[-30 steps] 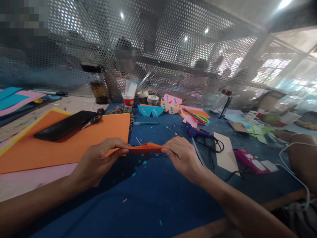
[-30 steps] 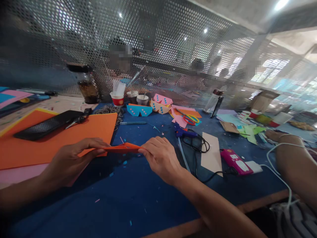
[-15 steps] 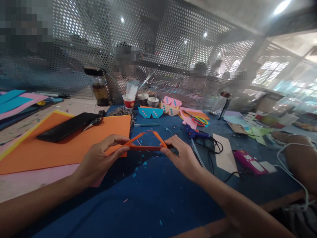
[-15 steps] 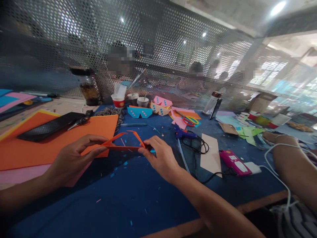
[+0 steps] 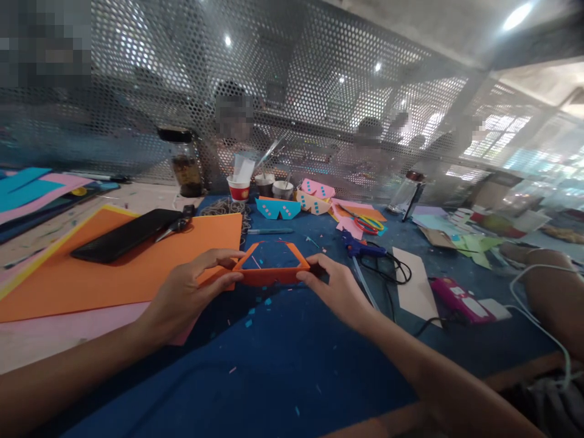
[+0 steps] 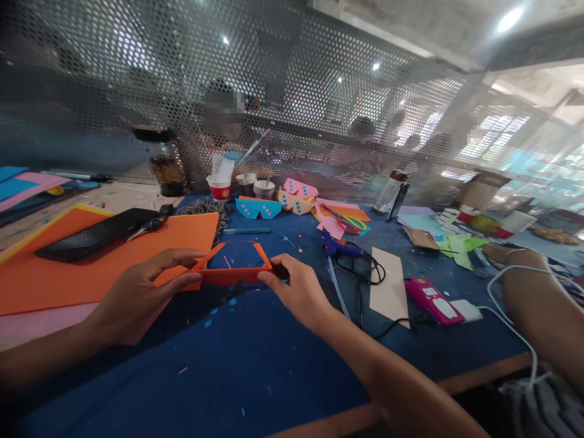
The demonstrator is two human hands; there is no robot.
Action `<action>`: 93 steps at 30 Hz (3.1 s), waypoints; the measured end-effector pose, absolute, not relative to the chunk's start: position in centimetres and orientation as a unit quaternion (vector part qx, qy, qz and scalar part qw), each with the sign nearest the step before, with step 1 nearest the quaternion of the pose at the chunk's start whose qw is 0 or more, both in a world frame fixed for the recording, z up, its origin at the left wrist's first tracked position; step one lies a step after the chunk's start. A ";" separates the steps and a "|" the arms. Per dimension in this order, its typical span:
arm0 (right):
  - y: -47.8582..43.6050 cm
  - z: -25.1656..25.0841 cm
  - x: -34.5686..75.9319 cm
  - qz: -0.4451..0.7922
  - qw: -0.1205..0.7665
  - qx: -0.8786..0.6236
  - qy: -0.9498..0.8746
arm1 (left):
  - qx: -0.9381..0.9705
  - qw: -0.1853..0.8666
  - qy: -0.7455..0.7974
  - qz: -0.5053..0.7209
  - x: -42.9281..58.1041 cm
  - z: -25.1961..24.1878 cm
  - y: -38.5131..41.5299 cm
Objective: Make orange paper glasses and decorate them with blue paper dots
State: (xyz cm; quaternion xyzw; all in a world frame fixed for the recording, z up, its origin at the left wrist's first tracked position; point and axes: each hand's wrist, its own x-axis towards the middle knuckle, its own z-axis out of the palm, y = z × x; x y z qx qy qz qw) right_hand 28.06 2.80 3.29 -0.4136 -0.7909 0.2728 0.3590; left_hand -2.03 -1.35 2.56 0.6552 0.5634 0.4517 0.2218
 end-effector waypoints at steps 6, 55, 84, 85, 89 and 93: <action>3.1 2.9 28.0 0.341 0.368 -0.417 -0.758 | 0.649 0.250 0.556 0.454 -1.6 3.0 -1.3; 4.6 2.7 28.6 0.363 0.369 -0.454 -0.725 | 0.627 0.367 0.552 0.409 -2.6 1.8 0.3; 4.5 2.4 28.3 0.362 0.371 -0.457 -0.723 | 0.630 0.328 0.590 0.385 -2.3 2.4 0.2; 4.5 2.4 28.3 0.360 0.371 -0.456 -0.725 | 0.628 0.335 0.586 0.387 -2.3 2.2 0.2; 4.4 2.4 28.3 0.353 0.369 -0.455 -0.729 | 0.625 0.360 0.573 0.390 -2.7 1.6 0.2; 4.3 2.4 28.3 0.346 0.369 -0.449 -0.736 | 0.634 0.355 0.563 0.394 -3.0 1.1 0.3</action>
